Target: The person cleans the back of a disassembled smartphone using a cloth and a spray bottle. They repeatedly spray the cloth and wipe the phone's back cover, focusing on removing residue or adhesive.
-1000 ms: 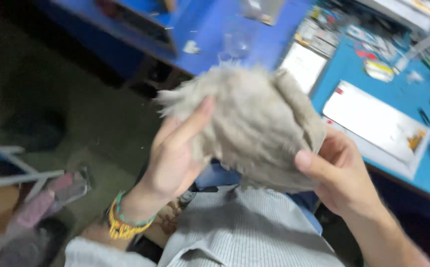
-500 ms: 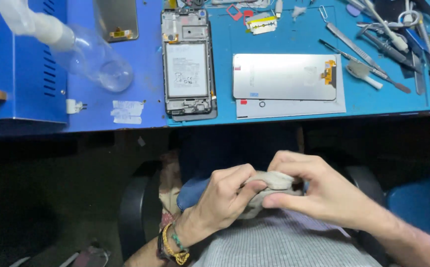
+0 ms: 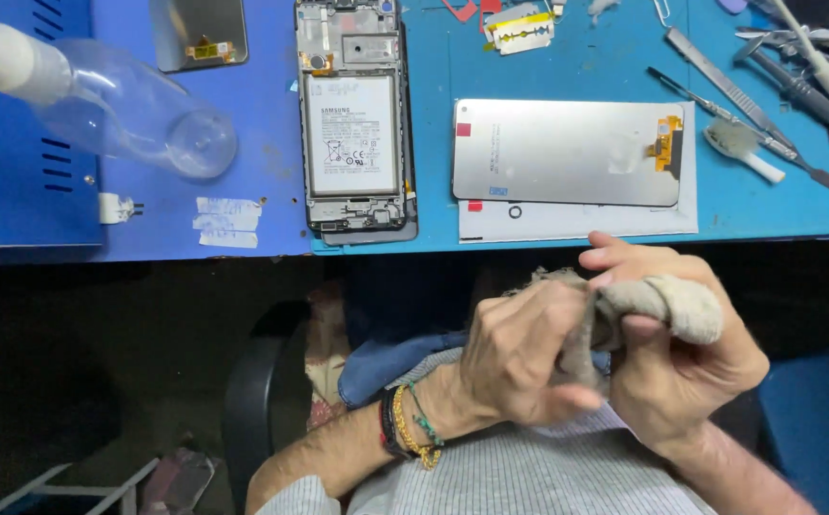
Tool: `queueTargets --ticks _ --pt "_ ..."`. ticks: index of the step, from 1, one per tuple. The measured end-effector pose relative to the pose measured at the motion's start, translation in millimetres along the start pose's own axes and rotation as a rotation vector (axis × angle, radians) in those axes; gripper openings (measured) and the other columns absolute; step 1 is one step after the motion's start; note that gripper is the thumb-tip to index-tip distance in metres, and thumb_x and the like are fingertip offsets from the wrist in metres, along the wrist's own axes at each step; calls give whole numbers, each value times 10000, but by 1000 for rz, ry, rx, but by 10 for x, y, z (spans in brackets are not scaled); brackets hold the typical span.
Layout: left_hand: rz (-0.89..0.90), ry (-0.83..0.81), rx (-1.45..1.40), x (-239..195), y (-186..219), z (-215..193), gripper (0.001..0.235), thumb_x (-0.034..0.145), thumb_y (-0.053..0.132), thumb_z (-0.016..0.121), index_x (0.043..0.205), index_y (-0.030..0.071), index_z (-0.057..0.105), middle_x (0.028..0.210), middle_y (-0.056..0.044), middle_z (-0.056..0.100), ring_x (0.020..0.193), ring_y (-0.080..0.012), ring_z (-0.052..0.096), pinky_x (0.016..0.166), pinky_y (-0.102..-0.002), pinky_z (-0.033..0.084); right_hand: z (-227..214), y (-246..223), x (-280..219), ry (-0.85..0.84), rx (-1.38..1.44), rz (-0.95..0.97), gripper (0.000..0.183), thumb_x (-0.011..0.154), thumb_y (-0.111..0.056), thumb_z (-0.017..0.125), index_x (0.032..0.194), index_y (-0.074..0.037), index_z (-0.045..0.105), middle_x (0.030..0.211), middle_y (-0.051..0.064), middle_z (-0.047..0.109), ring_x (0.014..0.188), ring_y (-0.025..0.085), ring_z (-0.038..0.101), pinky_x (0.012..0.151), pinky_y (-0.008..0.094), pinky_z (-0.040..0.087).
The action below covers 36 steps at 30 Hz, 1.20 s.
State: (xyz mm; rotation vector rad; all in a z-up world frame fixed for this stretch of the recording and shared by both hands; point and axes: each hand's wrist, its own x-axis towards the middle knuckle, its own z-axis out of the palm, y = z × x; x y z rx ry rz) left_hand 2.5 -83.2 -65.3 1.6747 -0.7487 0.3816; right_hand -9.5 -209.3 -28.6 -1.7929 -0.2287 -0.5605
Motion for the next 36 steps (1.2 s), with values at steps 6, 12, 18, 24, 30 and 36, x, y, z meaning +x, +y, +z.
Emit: queueTargets --ticks 6,12,18,24,30,36 --pt "32 12 469 274 40 6 279 1119 156 468 905 39 602 830 -87 559 641 -244 491 498 -399 314 18 216 -44 26 -42 -76 644 1046 -532 528 1112 102 617 1126 287 671 1063 390 734 1020 472 668" --pt "61 -101 459 154 112 62 229 1064 73 578 840 82 627 891 -123 595 739 -288 515 570 -400 330 -342 154 68 -128 -126 -81 361 1014 -313 548 877 15 608 1046 307 666 948 396 761 844 418 664" --pt "183 47 266 253 -40 -283 375 1171 244 502 1196 -20 766 1175 -139 774 838 -265 705 739 -353 598 -880 278 634 -472 -715 116 77 1170 137 698 1202 79 738 1170 231 670 867 274 609 821 371 474" --pt "153 217 794 165 -318 -661 284 1112 285 574 1053 179 831 1079 36 745 1001 -154 540 838 -291 483 -254 225 1284 -756 -882 586 241 843 -182 634 920 -19 795 665 148 654 607 241 558 562 393 402" --pt "162 161 1034 192 -474 -542 126 1127 351 690 1156 307 805 1180 124 704 1103 -77 530 954 -298 347 -105 304 1352 -955 -1118 660 184 814 -273 656 881 -171 794 529 94 679 531 223 584 594 367 446" --pt "139 210 1101 189 -588 -411 153 1134 366 645 1156 384 796 1180 169 662 1133 -50 520 983 -310 309 -295 475 1330 -992 -956 595 243 755 -281 658 885 -141 809 564 92 688 527 246 603 586 389 456"
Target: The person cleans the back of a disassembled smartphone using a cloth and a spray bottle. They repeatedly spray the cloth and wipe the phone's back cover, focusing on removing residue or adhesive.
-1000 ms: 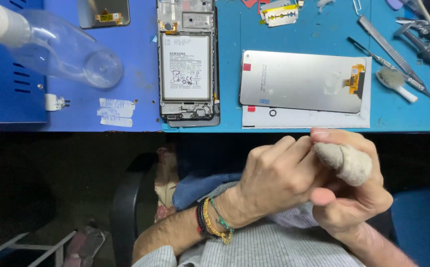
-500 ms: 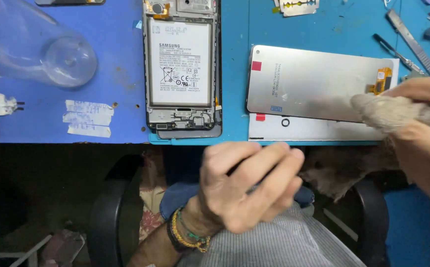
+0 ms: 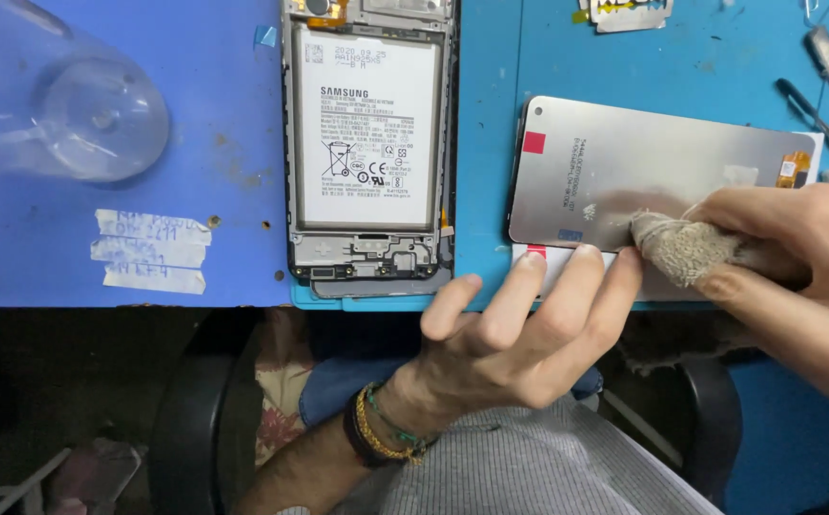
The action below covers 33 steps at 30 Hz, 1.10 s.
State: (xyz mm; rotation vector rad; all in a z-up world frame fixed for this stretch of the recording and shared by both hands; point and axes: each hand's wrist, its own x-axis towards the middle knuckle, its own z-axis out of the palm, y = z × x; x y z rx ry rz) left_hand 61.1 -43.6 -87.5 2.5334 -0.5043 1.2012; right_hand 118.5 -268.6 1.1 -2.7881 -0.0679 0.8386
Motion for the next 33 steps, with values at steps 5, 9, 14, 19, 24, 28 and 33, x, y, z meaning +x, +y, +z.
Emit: queueTargets --ticks 5,9,14,19,24,28,33 --pt "44 66 30 -58 -37 83 287 1127 370 541 1131 397 826 1212 184 610 1088 -43 502 940 -308 317 -45 -70 9 -44 -220 46 159 854 -475 683 902 -387 807 535 34 730 545 215 706 641 328 524" --pt "63 117 57 -66 -62 123 217 1131 475 624 1158 402 827 1137 187 578 1008 -22 505 933 -293 304 5 110 121 -54 -51 -10 275 727 -336 697 921 -198 835 469 96 675 402 254 570 483 380 417" --pt "66 154 58 -64 -78 149 208 1116 437 651 1103 421 858 1068 156 498 958 -29 478 899 -270 304 71 190 111 -14 7 -110 285 706 -341 695 888 -156 810 472 91 601 404 247 479 490 394 346" --pt "76 150 39 -88 -58 161 232 1128 420 627 1123 394 858 1110 136 523 1000 -52 488 930 -302 303 33 90 147 -32 -174 -82 250 774 -441 692 881 -233 781 431 77 622 417 263 587 541 400 416" --pt "55 183 22 -106 -39 194 169 1090 425 694 1131 382 852 1088 148 549 957 -48 516 913 -305 317 135 225 96 44 88 -136 264 753 -285 682 864 -61 766 495 98 551 398 210 443 443 362 303" --pt "23 220 33 -69 -12 206 177 1069 369 675 1014 402 839 1081 131 516 964 -44 505 904 -291 302 106 104 115 47 24 -135 271 767 -315 661 883 -95 768 579 99 649 511 251 541 563 402 385" --pt "58 167 5 -106 -33 161 149 1094 416 694 1121 370 833 1081 152 556 967 -43 535 909 -293 318 82 -47 86 34 74 -36 304 770 -320 682 893 -65 791 631 96 675 560 216 540 567 376 370"
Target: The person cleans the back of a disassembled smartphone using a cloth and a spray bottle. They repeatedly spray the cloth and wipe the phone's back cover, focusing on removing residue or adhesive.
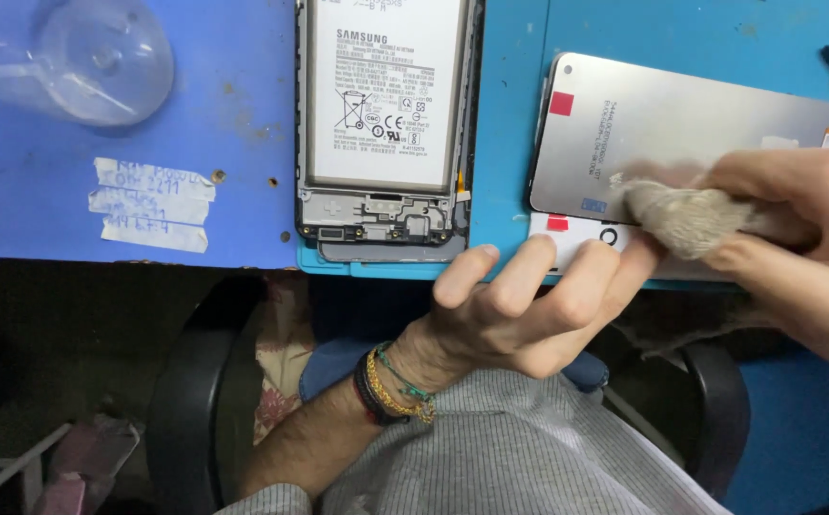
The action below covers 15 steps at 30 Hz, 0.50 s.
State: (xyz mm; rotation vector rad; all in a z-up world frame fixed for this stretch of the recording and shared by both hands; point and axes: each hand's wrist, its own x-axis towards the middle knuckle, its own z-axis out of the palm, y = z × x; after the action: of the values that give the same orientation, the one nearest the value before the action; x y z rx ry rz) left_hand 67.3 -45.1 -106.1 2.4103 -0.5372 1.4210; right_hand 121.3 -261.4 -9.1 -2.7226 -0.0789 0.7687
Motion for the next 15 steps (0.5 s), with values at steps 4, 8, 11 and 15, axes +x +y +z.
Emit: queueTargets --ticks 4,8,11,15 --pt "4 21 -5 -16 -10 30 140 1072 425 730 1132 381 849 1077 145 543 952 -47 521 909 -306 306 81 275 -42 57 169 -80 262 716 -252 639 683 7 663 523 82 442 485 174 348 470 359 216" --pt "-11 -5 20 33 1 -1 185 1096 386 664 1121 392 847 1092 143 505 960 -45 489 911 -297 302 27 76 18 45 53 -101 372 764 -360 638 628 -13 642 489 95 450 474 200 366 498 393 247" --pt "-27 -11 13 -7 0 10 218 1101 367 640 1105 396 856 1102 138 505 981 -43 497 919 -293 298 76 150 -8 34 168 -146 381 752 -352 633 634 2 555 540 56 372 512 171 311 481 384 205" --pt "-7 22 27 -15 7 49 126 1076 455 739 1135 394 832 1080 163 540 961 -38 508 907 -294 309 47 63 6 60 227 -94 380 768 -338 643 673 1 499 491 65 344 398 169 306 404 370 185"
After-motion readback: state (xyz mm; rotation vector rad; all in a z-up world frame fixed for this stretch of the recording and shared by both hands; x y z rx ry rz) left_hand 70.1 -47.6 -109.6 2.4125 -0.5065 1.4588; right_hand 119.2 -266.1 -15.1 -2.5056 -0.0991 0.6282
